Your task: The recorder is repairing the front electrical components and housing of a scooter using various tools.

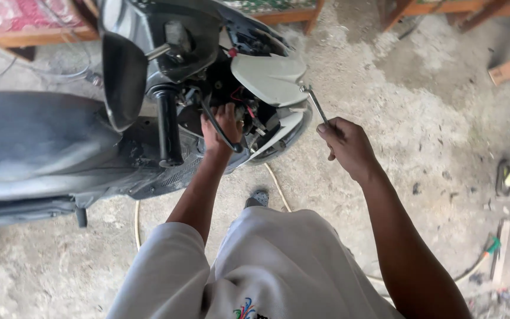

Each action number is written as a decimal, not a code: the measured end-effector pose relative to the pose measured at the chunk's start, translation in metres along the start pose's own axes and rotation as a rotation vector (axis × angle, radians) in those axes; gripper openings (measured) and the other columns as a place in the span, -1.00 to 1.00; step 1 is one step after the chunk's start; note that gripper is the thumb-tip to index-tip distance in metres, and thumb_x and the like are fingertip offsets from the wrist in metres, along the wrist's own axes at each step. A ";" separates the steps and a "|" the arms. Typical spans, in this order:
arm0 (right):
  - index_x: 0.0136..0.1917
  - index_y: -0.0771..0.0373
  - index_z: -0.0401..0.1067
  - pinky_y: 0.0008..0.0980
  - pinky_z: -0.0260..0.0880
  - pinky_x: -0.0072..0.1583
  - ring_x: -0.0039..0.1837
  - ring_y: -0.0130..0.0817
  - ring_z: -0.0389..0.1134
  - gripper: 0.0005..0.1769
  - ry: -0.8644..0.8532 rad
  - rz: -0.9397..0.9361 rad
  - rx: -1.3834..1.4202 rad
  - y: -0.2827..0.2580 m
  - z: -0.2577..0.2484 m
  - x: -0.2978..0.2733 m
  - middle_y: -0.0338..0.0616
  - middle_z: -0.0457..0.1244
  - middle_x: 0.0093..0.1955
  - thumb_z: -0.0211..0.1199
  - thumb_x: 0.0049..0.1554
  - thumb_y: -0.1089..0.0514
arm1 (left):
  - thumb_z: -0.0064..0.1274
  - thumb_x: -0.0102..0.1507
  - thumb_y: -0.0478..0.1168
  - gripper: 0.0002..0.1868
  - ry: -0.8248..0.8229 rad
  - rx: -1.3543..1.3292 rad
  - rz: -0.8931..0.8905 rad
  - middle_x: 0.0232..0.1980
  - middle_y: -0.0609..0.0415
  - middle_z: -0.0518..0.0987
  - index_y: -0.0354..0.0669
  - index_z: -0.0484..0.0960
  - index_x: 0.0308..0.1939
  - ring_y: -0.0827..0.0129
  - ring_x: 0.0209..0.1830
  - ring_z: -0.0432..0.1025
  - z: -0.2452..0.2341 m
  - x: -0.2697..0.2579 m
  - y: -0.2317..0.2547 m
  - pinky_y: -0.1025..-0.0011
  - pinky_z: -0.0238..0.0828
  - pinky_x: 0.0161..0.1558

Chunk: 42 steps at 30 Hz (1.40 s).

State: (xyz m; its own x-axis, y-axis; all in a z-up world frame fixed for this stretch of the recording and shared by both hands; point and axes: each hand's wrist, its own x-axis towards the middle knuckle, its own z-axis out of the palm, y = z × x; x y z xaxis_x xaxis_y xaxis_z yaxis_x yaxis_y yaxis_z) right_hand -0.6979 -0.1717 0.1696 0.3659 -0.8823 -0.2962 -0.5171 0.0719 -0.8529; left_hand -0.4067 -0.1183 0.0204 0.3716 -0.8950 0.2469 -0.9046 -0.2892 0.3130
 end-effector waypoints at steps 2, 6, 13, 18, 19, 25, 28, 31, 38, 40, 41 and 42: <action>-0.05 0.29 0.48 -0.48 0.31 -0.29 -0.37 -0.59 0.16 -0.70 -0.061 -0.041 0.042 0.003 -0.001 0.029 -0.35 0.16 -0.38 0.20 0.28 -0.01 | 0.29 0.10 -0.08 -0.44 0.011 -0.010 -0.047 0.03 -0.03 0.62 -0.12 0.55 0.15 0.08 0.14 0.43 0.012 0.002 0.001 0.04 0.27 0.15; -0.09 0.33 0.46 -0.48 0.28 -0.31 -0.36 -0.59 0.12 -0.68 -0.187 -0.143 0.079 -0.001 -0.005 0.083 -0.32 0.13 -0.37 0.21 0.32 0.01 | 0.22 0.15 -0.11 -0.53 0.070 -0.049 -0.120 0.01 -0.02 0.63 -0.12 0.58 0.12 0.09 0.08 0.46 0.008 0.003 0.009 0.10 0.40 0.04; -0.03 0.27 0.41 -0.49 0.30 -0.34 -0.38 -0.61 0.13 -0.75 -0.474 -0.210 0.197 -0.002 -0.020 0.176 -0.33 0.17 -0.34 0.09 0.34 0.05 | 0.10 0.22 -0.27 -0.61 0.204 0.141 -0.313 0.04 0.02 0.64 -0.07 0.59 0.15 0.10 0.03 0.50 -0.006 0.001 0.027 0.19 0.48 -0.01; -0.05 0.26 0.39 -0.48 0.28 -0.40 -0.41 -0.57 0.17 -0.73 -0.630 -0.256 0.116 0.006 -0.043 0.219 -0.30 0.18 -0.34 0.09 0.33 0.02 | 0.17 0.30 -0.15 -0.75 0.299 -0.032 -0.539 -0.04 0.02 0.65 -0.05 0.65 0.05 0.05 -0.03 0.54 -0.034 -0.004 0.106 0.17 0.48 -0.06; -0.05 0.26 0.39 -0.48 0.28 -0.40 -0.41 -0.57 0.17 -0.73 -0.633 -0.259 0.111 0.007 -0.047 0.227 -0.30 0.18 -0.34 0.09 0.33 0.02 | 0.17 0.30 -0.15 -0.75 0.304 -0.034 -0.543 -0.04 0.02 0.65 -0.05 0.65 0.05 0.05 -0.03 0.54 -0.027 -0.005 0.122 0.17 0.48 -0.06; -0.07 0.21 0.36 -0.49 0.35 -0.38 -0.40 -0.58 0.20 -0.71 -0.755 -0.234 0.083 0.006 -0.055 0.250 -0.32 0.20 -0.34 0.04 0.35 -0.03 | 0.11 0.36 -0.16 -0.60 0.405 -0.745 -0.916 0.18 -0.07 0.66 -0.24 0.54 0.23 0.25 0.18 0.58 0.032 -0.005 0.176 0.35 0.50 0.17; -0.07 0.20 0.37 -0.49 0.33 -0.37 -0.40 -0.59 0.17 -0.73 -0.770 -0.192 0.173 0.008 -0.057 0.256 -0.32 0.19 -0.36 0.08 0.34 -0.01 | 0.08 0.35 -0.21 -0.45 0.499 -1.029 -0.864 0.32 -0.19 0.56 -0.35 0.35 0.37 0.21 0.32 0.48 0.053 0.014 0.176 0.33 0.42 0.26; -0.10 0.22 0.34 -0.47 0.29 -0.38 -0.41 -0.58 0.17 -0.72 -0.793 -0.170 0.201 0.012 -0.063 0.261 -0.31 0.20 -0.37 0.10 0.33 -0.01 | 0.12 0.33 -0.23 -0.26 0.546 -1.073 -0.853 0.43 -0.22 0.36 -0.34 0.11 0.50 0.15 0.42 0.31 0.064 0.033 0.168 0.26 0.32 0.32; -0.11 0.18 0.37 -0.46 0.36 -0.37 -0.41 -0.56 0.21 -0.74 -0.715 -0.169 0.099 0.006 -0.084 0.279 -0.33 0.21 -0.36 0.09 0.31 -0.02 | 0.04 0.32 -0.15 -0.30 0.421 -1.264 -1.057 0.38 -0.13 0.46 -0.20 0.16 0.51 0.06 0.38 0.37 0.062 0.061 0.175 0.06 0.32 0.25; -0.11 0.18 0.37 -0.46 0.38 -0.36 -0.39 -0.57 0.21 -0.73 -0.685 -0.171 0.108 0.007 -0.085 0.286 -0.34 0.21 -0.36 0.09 0.32 -0.03 | 0.03 0.33 -0.15 -0.33 0.418 -1.279 -1.046 0.37 -0.13 0.48 -0.21 0.20 0.49 0.05 0.37 0.37 0.070 0.062 0.174 0.03 0.30 0.24; -0.10 0.19 0.37 -0.46 0.36 -0.35 -0.38 -0.57 0.19 -0.73 -0.676 -0.150 0.154 0.006 -0.082 0.289 -0.34 0.20 -0.35 0.11 0.32 -0.03 | 0.03 0.33 -0.16 -0.33 0.416 -1.299 -1.025 0.35 -0.13 0.49 -0.20 0.19 0.49 0.07 0.35 0.39 0.073 0.062 0.173 0.05 0.32 0.24; -0.10 0.20 0.36 -0.47 0.34 -0.35 -0.37 -0.57 0.17 -0.72 -0.667 -0.129 0.200 0.005 -0.079 0.290 -0.33 0.19 -0.35 0.13 0.32 -0.04 | 0.02 0.33 -0.17 -0.33 0.414 -1.319 -1.004 0.34 -0.12 0.49 -0.19 0.18 0.49 0.08 0.33 0.40 0.074 0.062 0.171 0.07 0.35 0.24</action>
State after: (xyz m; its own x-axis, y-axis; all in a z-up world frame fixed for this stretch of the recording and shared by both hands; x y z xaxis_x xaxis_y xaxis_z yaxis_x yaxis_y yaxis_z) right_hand -0.6554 -0.4645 0.1139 0.8439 -0.4210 -0.3327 -0.3087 0.1262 -0.9427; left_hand -0.5543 -0.2485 0.0211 0.8622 -0.3478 -0.3682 0.3942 0.0043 0.9190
